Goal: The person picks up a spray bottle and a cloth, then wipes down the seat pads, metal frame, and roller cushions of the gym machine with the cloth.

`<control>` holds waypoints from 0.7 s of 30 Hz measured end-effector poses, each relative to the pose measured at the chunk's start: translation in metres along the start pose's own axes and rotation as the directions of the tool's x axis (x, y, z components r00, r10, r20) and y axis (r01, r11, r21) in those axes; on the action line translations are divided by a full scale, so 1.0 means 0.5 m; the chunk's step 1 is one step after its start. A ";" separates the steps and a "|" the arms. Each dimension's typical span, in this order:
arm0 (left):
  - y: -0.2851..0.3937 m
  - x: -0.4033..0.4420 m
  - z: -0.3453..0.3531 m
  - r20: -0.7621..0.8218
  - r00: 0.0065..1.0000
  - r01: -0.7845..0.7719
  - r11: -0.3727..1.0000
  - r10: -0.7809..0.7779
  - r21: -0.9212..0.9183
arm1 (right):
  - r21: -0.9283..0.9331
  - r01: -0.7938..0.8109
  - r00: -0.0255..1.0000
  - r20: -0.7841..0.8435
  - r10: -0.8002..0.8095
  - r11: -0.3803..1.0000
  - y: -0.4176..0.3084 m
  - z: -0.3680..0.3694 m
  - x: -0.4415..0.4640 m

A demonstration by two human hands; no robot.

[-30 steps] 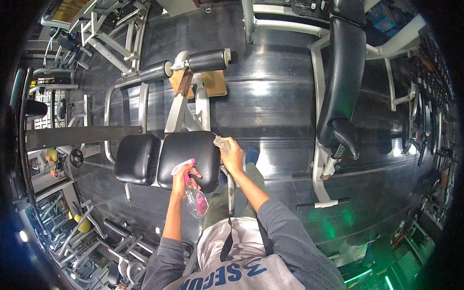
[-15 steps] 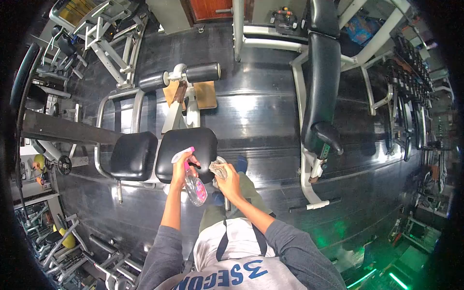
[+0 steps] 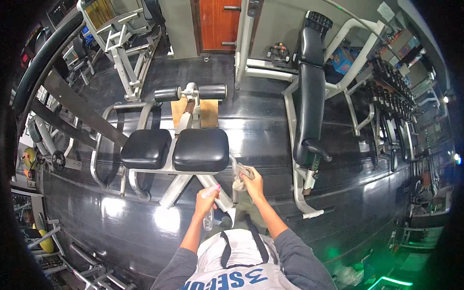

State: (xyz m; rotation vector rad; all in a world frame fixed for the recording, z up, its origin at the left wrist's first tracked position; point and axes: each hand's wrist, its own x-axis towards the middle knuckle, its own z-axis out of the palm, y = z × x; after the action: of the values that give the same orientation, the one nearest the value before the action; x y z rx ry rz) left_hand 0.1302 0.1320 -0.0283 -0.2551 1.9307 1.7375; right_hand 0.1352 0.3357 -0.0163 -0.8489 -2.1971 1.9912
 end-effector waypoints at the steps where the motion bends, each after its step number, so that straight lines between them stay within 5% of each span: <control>1: 0.003 -0.015 0.009 -0.014 1.000 0.001 0.999 -0.001 0.053 | -0.013 0.000 1.000 -0.010 0.000 1.000 0.002 -0.015 -0.015; 8: -0.053 -0.014 0.072 -0.096 0.994 -0.033 0.974 0.056 0.224 | -0.141 0.007 0.997 -0.075 -0.018 0.990 0.056 -0.097 -0.103; 10: -0.067 0.000 0.088 -0.146 0.988 -0.022 0.979 0.052 0.203 | -0.044 -0.038 0.998 -0.050 0.036 0.998 0.061 -0.111 -0.120; 14: -0.115 0.030 0.110 -0.180 0.975 -0.068 0.943 0.132 0.326 | -0.206 -0.013 0.999 -0.041 0.005 0.978 0.091 -0.128 -0.120; 21: -0.130 0.060 0.146 -0.286 0.948 -0.032 0.940 0.136 0.340 | -0.240 0.045 0.993 0.114 -0.018 0.970 0.102 -0.099 -0.085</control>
State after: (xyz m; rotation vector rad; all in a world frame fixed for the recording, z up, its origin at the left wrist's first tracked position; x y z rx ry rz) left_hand 0.1542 0.1983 -0.1021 -0.3368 2.4556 1.4550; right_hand 0.2088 0.3630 -0.0425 -0.7356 -2.5384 1.8235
